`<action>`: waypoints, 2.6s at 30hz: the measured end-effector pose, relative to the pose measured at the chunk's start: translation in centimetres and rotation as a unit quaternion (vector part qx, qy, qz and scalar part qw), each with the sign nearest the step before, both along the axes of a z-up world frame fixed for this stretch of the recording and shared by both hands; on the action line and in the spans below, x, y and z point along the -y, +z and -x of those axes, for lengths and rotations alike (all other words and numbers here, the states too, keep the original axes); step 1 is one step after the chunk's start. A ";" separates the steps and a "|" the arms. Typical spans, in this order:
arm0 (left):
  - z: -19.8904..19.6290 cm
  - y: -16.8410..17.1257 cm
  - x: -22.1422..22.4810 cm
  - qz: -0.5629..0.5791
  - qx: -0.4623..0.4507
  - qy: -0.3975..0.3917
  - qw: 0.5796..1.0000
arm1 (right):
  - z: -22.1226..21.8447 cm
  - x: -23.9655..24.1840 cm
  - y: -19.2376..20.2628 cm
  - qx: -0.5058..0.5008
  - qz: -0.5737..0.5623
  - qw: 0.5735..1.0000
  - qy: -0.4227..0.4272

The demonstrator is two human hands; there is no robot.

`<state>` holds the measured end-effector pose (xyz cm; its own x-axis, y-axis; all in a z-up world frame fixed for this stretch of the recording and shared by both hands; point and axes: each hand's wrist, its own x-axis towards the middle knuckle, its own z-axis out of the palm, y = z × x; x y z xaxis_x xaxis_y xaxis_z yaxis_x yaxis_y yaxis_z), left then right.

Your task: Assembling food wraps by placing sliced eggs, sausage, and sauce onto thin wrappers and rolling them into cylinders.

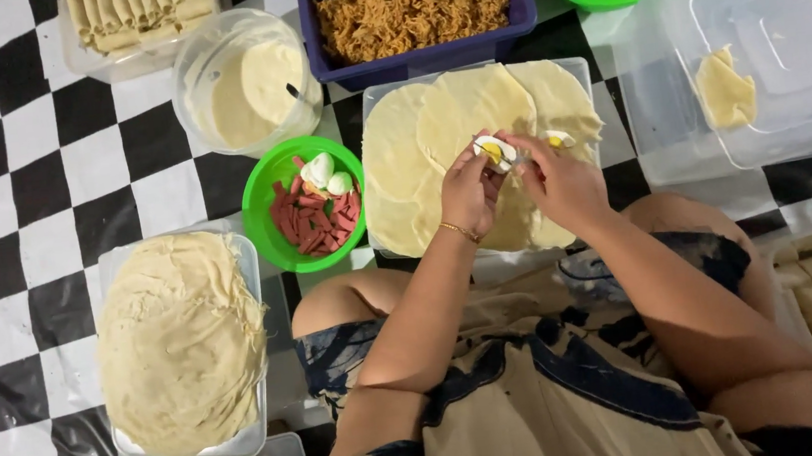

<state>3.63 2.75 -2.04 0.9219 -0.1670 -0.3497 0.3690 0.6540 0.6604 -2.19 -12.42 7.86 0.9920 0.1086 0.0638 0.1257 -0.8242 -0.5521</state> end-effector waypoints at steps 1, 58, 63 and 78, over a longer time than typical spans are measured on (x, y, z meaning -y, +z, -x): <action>-0.5 -1.9 -0.4 -0.018 -0.030 0.007 0.999 | -0.4 -0.2 0.0 -0.006 0.049 0.999 -0.005; -4.4 -2.7 -14.3 -0.321 -0.004 0.155 0.934 | -6.2 -10.0 -5.5 -0.012 0.193 0.979 0.060; -8.5 -3.3 -17.0 -0.620 0.132 -0.083 0.769 | -7.2 -11.1 -6.2 -0.018 0.197 0.977 0.079; -5.3 2.5 -17.2 -0.644 0.221 -0.200 0.704 | -4.1 -8.9 0.9 -0.142 0.158 0.974 0.081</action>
<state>8.96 19.93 0.45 0.9574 -0.2512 -0.1422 -0.0747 -0.6915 0.7185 1.88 -3.53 8.71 0.9335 0.2341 -0.2718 0.1473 -0.9410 -0.3046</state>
